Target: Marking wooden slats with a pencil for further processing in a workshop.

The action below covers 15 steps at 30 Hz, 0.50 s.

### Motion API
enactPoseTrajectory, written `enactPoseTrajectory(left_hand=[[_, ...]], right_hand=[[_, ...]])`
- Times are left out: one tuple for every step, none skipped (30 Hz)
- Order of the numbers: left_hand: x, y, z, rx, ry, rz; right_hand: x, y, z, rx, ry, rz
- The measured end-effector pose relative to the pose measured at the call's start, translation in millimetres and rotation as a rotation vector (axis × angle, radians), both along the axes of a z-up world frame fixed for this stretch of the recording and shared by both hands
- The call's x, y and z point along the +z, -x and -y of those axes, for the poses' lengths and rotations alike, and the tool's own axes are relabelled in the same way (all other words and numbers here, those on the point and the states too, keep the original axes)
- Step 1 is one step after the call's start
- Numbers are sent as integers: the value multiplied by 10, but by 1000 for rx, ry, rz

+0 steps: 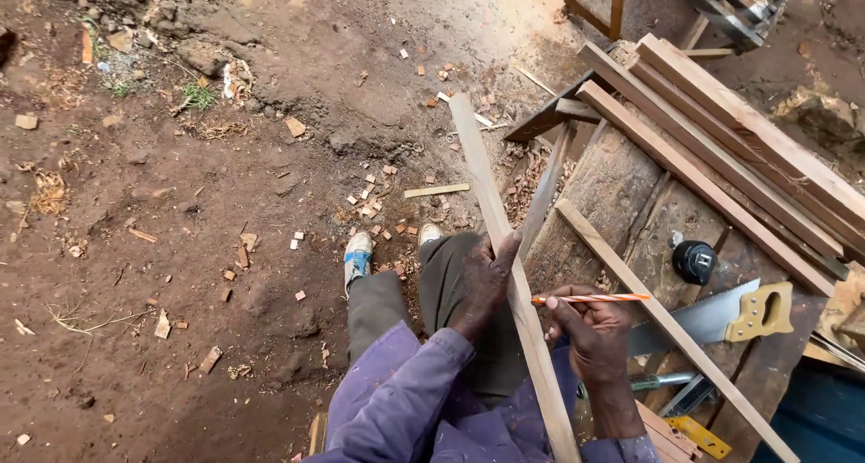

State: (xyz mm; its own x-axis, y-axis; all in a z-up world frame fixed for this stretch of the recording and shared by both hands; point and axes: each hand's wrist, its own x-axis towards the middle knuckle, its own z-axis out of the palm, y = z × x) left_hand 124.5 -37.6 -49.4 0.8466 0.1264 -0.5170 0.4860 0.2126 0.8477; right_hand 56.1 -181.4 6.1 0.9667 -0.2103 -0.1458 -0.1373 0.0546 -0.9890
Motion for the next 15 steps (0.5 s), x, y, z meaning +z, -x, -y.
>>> enactPoseTrajectory(left_hand=[[54, -25, 24, -57, -77, -43], [112, -42, 75, -115, -154, -88], [24, -17, 167, -112, -164, -75], [-71, 11, 235, -75, -203, -73], [-166, 36, 304, -37, -241, -71], [-112, 49, 318, -37, -252, -62], [-55, 60, 336, -12, -270, -50], [8, 79, 357, 7, -286, -41], [23, 82, 342, 2, -296, -33], [33, 95, 363, 0, -330, -27], [34, 104, 383, -2, -364, -21], [115, 131, 429, -12, -368, -21], [184, 150, 469, 11, -367, -5], [235, 221, 519, 29, -363, 0], [240, 269, 557, 14, -365, -12]], right_hand=[[-46, 14, 61, 10, -10, 26], [-89, 35, 146, 17, -19, 50], [-26, 23, 165, 18, -28, 63], [29, 16, 165, 15, -41, 84], [87, 9, 168, 12, -54, 104], [121, 27, 217, 10, -65, 113], [157, 42, 270, 15, -67, 136], [202, 71, 320, 14, -66, 157], [222, 105, 358, 8, -75, 164], [243, 150, 428, 2, -83, 179], [255, 192, 495, -3, -91, 194], [262, 249, 538, -14, -94, 193], [255, 298, 574, -22, -104, 202], [245, 397, 615, -34, -111, 198], [193, 464, 665, -48, -112, 185]])
